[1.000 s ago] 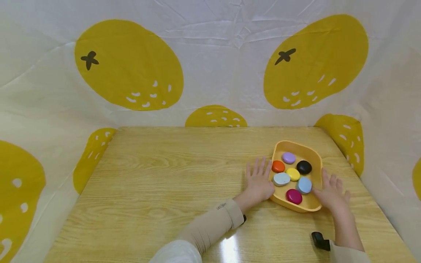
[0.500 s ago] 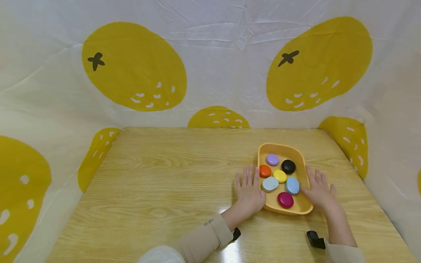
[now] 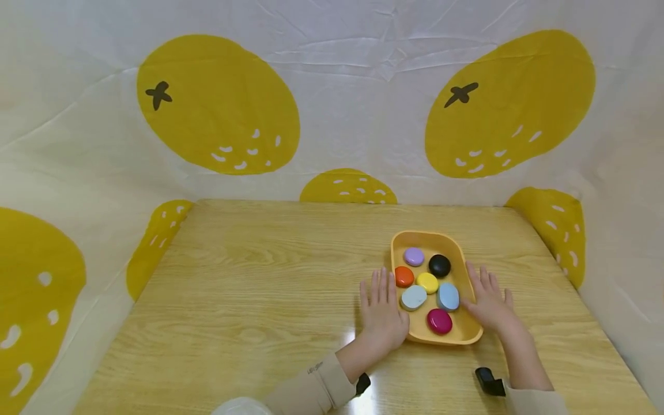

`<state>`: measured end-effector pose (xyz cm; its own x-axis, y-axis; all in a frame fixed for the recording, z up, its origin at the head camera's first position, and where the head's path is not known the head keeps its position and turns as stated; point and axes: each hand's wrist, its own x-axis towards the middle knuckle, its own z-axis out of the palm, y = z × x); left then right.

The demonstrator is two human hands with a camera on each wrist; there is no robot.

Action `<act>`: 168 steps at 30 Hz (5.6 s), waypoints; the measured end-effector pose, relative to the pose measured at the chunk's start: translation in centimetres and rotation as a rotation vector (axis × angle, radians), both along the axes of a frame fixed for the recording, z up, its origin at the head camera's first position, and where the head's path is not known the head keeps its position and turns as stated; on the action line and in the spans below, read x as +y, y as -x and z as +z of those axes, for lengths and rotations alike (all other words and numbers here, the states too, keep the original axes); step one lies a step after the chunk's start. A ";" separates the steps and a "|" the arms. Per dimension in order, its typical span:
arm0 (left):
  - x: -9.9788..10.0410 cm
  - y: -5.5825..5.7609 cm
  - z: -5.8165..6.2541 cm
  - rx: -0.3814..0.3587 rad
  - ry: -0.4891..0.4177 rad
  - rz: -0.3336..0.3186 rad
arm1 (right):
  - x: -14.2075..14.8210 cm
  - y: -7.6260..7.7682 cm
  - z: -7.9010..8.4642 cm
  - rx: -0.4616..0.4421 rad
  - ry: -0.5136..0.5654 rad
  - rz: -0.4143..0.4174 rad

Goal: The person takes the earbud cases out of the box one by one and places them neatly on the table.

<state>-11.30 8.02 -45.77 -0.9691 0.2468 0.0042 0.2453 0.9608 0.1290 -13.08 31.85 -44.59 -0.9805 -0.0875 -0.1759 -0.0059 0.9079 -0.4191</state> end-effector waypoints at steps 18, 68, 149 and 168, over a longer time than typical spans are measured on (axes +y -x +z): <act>-0.5 0.8 0.5 -0.061 -0.024 -0.026 | -0.4 0.0 0.2 -0.002 -0.028 0.013; -2.2 3.8 0.6 -0.103 -0.038 0.004 | -2.7 0.1 0.7 0.114 -0.170 0.069; 1.4 2.7 -0.3 0.024 0.588 -0.282 | -4.8 -0.2 0.4 0.117 -0.145 0.065; 0.9 2.5 -0.7 0.149 0.514 -0.300 | -4.7 -0.1 0.3 0.132 -0.158 0.070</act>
